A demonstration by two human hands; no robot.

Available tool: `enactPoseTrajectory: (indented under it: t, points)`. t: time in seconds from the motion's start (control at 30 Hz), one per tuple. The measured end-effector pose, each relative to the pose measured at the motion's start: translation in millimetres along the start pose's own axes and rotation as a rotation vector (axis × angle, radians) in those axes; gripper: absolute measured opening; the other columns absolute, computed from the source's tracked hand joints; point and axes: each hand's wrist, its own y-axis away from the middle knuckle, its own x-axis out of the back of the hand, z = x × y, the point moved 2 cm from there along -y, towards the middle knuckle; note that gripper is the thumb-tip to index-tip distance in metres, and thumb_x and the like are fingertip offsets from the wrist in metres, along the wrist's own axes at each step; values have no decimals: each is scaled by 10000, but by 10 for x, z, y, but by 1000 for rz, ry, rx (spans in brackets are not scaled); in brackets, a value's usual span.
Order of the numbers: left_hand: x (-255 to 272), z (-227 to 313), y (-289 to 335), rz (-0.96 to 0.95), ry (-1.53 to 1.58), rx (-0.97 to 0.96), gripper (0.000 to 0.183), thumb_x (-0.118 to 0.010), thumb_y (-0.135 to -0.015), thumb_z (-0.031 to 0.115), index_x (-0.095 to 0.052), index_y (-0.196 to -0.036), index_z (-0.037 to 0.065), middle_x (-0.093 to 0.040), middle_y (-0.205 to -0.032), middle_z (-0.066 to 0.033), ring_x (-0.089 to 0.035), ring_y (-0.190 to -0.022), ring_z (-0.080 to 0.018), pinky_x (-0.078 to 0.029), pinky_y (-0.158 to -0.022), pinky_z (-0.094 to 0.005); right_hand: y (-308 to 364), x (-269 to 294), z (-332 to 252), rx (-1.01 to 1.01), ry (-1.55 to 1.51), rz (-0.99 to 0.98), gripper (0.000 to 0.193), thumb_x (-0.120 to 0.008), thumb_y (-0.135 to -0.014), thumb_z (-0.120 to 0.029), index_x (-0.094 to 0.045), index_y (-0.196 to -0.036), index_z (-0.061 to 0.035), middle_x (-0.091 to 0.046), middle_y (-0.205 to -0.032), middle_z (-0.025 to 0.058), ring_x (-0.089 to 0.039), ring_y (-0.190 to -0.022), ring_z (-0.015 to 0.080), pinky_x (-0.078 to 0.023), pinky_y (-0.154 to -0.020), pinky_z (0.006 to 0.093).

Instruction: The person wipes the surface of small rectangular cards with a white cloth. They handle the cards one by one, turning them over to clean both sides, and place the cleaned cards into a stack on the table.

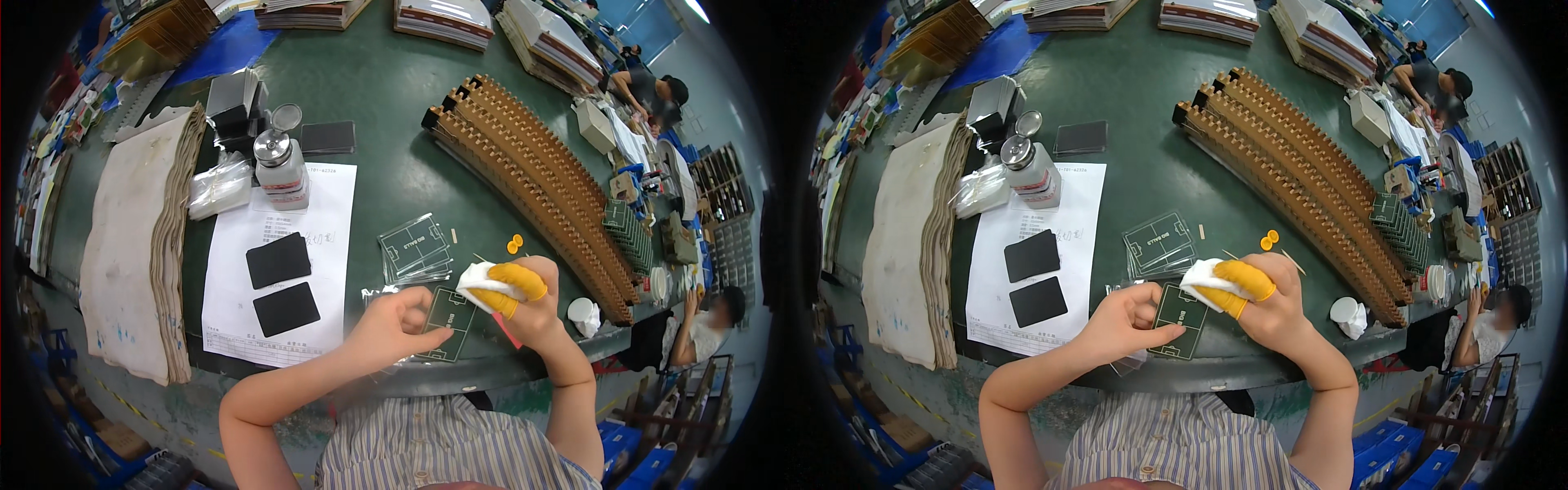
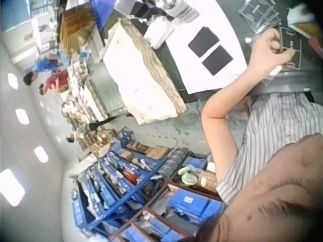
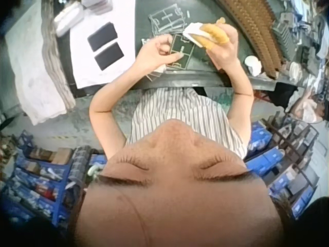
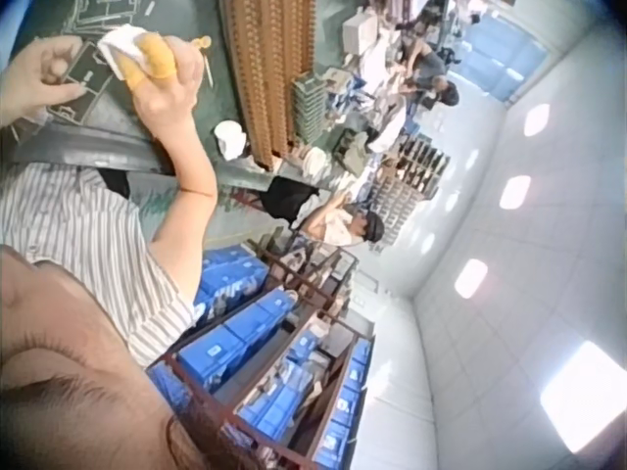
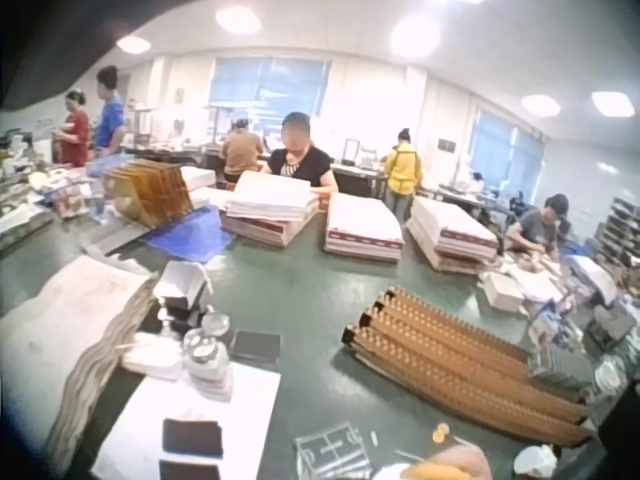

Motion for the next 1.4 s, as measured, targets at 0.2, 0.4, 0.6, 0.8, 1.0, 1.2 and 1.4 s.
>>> enactPoseTrajectory:
  t: [0.2,0.4,0.6,0.8,1.0,1.2,1.4]
  points:
    - [-22,14,21,22,3,-17,205,-683,-801,-9,-532,-937,21,-630,-734,15,-531,-616,7,-385,-535,-150,-144,8,-126,72,-50,16,262,-688,-618,-189,-728,-873,-150,-616,-1039,4,-530,-977,200,-436,-799,349]
    - [-68,176,62,7,8,-8,216,-687,-819,65,-536,-968,27,-645,-704,7,-529,-617,11,-358,-540,-164,-91,-40,-145,102,9,1,227,-673,-618,-184,-723,-838,-161,-615,-1053,-7,-535,-989,189,-442,-819,330]
    - [-53,92,44,-20,137,-24,174,-665,-834,25,-530,-945,30,-688,-827,-44,-596,-728,-26,-437,-637,-168,0,49,-113,88,76,15,207,-702,-627,-190,-718,-828,-147,-615,-1048,-16,-525,-981,185,-440,-809,334]
    - [-30,73,35,-9,185,-35,218,-658,-806,-52,-539,-979,7,-666,-963,-87,-631,-862,-102,-515,-786,-243,133,159,-60,20,110,21,244,-752,-600,-172,-704,-833,-117,-606,-1028,0,-517,-976,193,-430,-798,334]
    - [-46,101,35,13,223,-58,246,-667,-813,-22,-548,-1027,6,-662,-995,-76,-628,-886,-107,-514,-808,-249,394,196,18,-172,52,100,393,-790,-547,-73,-687,-926,-62,-578,-1025,51,-499,-944,248,-427,-765,357]
    - [-44,124,31,17,210,-51,260,-662,-812,-31,-551,-1045,0,-654,-1003,-79,-624,-917,-116,-520,-821,-267,372,172,-12,-148,81,103,381,-726,-570,-48,-715,-946,-106,-570,-1008,70,-499,-939,276,-433,-767,362]
    - [-56,142,30,32,237,-29,214,-655,-812,-40,-548,-990,13,-657,-990,-76,-624,-900,-110,-520,-812,-263,330,108,-57,-168,-1,44,329,-775,-588,-66,-712,-910,-80,-513,-1066,51,-490,-952,221,-428,-760,337]
